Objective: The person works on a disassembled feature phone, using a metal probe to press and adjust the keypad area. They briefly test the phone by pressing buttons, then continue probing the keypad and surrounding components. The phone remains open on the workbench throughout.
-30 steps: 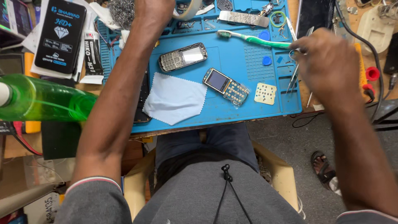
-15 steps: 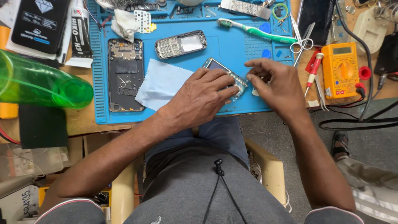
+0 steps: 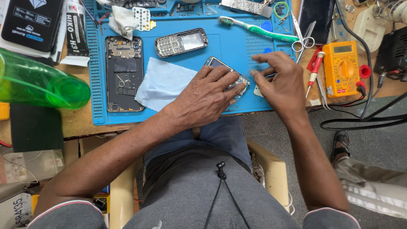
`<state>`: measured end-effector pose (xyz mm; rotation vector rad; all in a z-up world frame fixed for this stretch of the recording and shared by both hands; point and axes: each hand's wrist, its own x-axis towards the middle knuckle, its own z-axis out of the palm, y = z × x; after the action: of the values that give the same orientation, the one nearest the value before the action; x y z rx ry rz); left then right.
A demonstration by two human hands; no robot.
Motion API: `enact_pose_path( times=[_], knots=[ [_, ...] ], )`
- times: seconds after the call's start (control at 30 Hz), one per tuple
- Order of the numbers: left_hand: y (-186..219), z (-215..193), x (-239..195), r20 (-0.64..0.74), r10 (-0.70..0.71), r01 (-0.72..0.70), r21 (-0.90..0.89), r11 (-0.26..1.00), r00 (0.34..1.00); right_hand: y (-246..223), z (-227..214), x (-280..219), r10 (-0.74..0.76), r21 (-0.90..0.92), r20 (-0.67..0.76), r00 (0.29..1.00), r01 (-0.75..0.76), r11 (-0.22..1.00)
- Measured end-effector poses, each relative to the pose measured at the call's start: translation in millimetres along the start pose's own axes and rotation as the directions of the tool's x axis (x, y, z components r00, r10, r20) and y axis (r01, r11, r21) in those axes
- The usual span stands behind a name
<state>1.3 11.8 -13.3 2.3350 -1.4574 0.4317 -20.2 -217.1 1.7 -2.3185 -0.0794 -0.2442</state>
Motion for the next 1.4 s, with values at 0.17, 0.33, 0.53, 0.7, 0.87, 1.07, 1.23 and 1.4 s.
enact_pose_path(
  times=[0.17,0.33,0.53,0.7,0.87,1.07,1.23,1.4],
  knots=[
    [-16.2,-9.7,2.2,0.016,-0.093,0.094,-0.16,0.983,0.996,-11.8,-9.8,-29.1,-0.092,-0.073,-0.138,0.986,0.083,0.994],
    [-33.8,-15.7,-5.5,0.065,-0.052,0.063,-0.176,0.982,0.997,-22.0,6.2,-66.0,-0.266,-0.172,-0.122,0.956,0.244,0.954],
    [-35.9,-15.1,-9.1,0.056,-0.03,0.041,-0.215,0.976,0.998,-18.2,22.6,-66.1,-0.366,-0.331,-0.005,0.931,0.344,0.879],
    [-37.5,-11.7,-8.7,0.016,-0.03,0.033,-0.197,0.98,0.999,-20.1,19.2,-66.3,-0.431,-0.369,0.084,0.898,0.43,0.824],
    [-39.6,-8.9,-8.9,0.016,-0.04,0.043,-0.21,0.977,0.999,-19.5,15.0,-65.4,-0.364,-0.348,0.019,0.931,0.348,0.871],
    [-39.2,-4.2,-8.1,-0.033,-0.059,0.051,-0.187,0.981,0.998,-21.3,29.5,-63.8,-0.434,-0.483,0.093,0.896,0.422,0.767],
    [-40.4,-2.3,-8.6,-0.046,-0.041,0.033,-0.167,0.985,0.998,-16.1,22.8,-71.1,-0.409,-0.323,0.045,0.912,0.4,0.858],
    [-29.8,-1.0,-14.6,-0.07,0.001,-0.011,-0.141,0.99,0.998,-7.0,23.3,-75.1,-0.37,-0.394,0.021,0.929,0.348,0.851]
  ],
)
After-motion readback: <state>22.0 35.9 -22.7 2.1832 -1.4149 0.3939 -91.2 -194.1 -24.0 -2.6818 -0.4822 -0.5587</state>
